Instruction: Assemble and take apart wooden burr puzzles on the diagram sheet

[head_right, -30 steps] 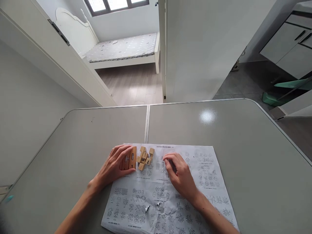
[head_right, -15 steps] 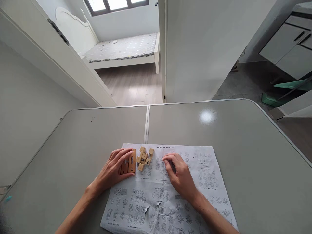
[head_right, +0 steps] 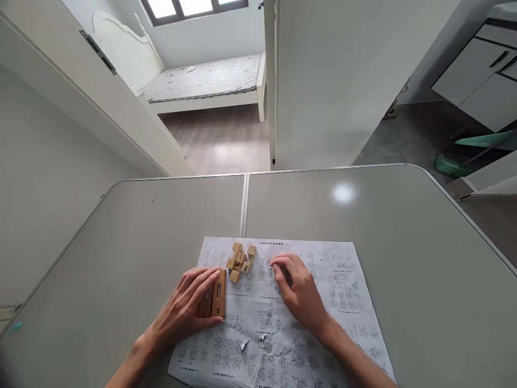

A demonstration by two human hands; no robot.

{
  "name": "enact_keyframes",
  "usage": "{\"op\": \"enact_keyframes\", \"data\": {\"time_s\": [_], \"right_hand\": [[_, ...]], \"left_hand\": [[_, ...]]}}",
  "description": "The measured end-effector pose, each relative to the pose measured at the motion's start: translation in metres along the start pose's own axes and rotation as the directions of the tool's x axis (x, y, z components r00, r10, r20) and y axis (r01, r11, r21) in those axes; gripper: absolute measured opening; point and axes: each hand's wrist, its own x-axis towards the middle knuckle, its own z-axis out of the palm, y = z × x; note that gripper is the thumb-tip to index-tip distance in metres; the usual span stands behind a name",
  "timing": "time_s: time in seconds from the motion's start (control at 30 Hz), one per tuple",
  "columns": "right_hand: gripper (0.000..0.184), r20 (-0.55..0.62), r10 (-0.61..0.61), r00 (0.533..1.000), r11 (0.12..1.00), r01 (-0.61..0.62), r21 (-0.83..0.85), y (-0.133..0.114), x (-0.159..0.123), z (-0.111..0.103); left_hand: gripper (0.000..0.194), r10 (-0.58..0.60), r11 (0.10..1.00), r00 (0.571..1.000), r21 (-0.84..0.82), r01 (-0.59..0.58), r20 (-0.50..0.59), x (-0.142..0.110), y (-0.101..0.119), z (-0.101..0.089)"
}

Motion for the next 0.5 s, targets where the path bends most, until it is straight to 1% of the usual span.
{"op": "enact_keyframes", "data": {"time_s": [0.17,0.3,0.4,0.5], "right_hand": [[0.016,0.011,-0.025,1.0,0.999,0.025,-0.023,0.002,-0.001,0.001],[0.013,0.044,-0.074,0.996,0.996,0.076,-0.04,0.001,-0.003,0.001],[0.013,0.077,-0.109,0.991,0.993,0.112,-0.036,-0.001,-0.004,0.001],[0.014,0.081,-0.114,0.99,0.993,0.117,-0.028,-0.003,-0.004,0.0]], "left_hand": [[0.1,0.0,1.0,1.0,-0.012,0.0,-0.012,0.001,0.022,0.001],[0.102,-0.02,0.999,1.0,-0.027,0.02,-0.012,0.004,0.037,0.007],[0.098,-0.076,0.997,0.997,-0.034,0.075,-0.021,0.006,0.051,0.015],[0.094,-0.113,0.992,0.993,-0.053,0.112,-0.023,0.008,0.066,0.022]]}}
